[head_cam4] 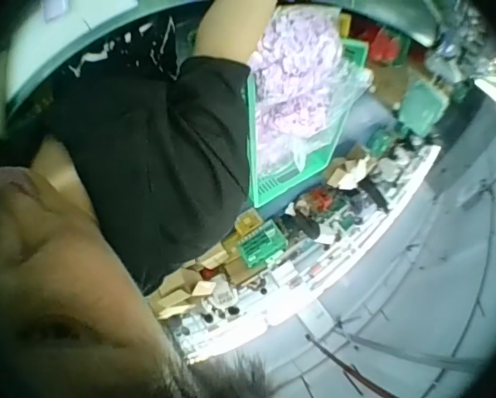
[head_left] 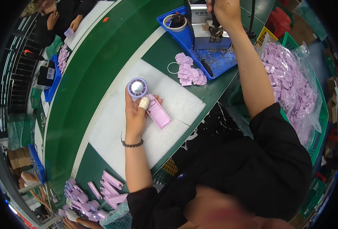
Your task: The person assembles portable fans by attaching straps to casing pieces, fitting fan motor units into the plastic housings by hand, and placing the assembled fans onto the conveyor belt.
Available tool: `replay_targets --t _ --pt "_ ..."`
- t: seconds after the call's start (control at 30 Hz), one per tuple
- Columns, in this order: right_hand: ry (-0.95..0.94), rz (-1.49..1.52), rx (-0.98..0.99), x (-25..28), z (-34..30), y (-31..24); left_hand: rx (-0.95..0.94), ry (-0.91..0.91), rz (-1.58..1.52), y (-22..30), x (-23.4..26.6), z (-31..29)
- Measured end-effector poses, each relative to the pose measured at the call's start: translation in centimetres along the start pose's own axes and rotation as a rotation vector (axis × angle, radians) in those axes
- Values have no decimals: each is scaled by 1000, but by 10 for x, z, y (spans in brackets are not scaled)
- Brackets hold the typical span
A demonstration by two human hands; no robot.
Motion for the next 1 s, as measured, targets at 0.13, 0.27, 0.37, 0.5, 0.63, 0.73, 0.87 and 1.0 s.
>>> replay_targets --t 0.13,0.27,0.37,0.5,0.63,0.73,0.87,1.0 --pt "83 -500 -68 -76 -19 -48 46 41 -102 0 3 -10" --pt "345 -299 -453 -122 -59 -78 38 -13 -95 0 -34 -12" --pt "115 -3 -412 -170 -89 -78 75 60 -87 -5 -38 -8" --pt "-88 376 -330 -227 -115 -61 117 12 -142 -10 -29 -9" --pt "-82 512 -276 -261 -127 -47 110 -4 -146 -9 -34 -7" --pt "-101 337 -311 -264 -132 -41 57 -22 -148 -10 -34 -6" --pt "-108 288 -343 -268 -138 -34 41 -20 -169 -12 -34 -5" --pt "-101 295 -370 -270 -142 -32 34 -3 -183 -15 -33 -5"
Point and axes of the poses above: each hand's wrist, its own z-axis towards the middle knuckle, its own x-axis out of the back of the hand, y = z × x, the point moved 6 cm from there along z, towards the middle knuckle, and after that the axes turned 7 degrees about z, right-handed, at the moved point
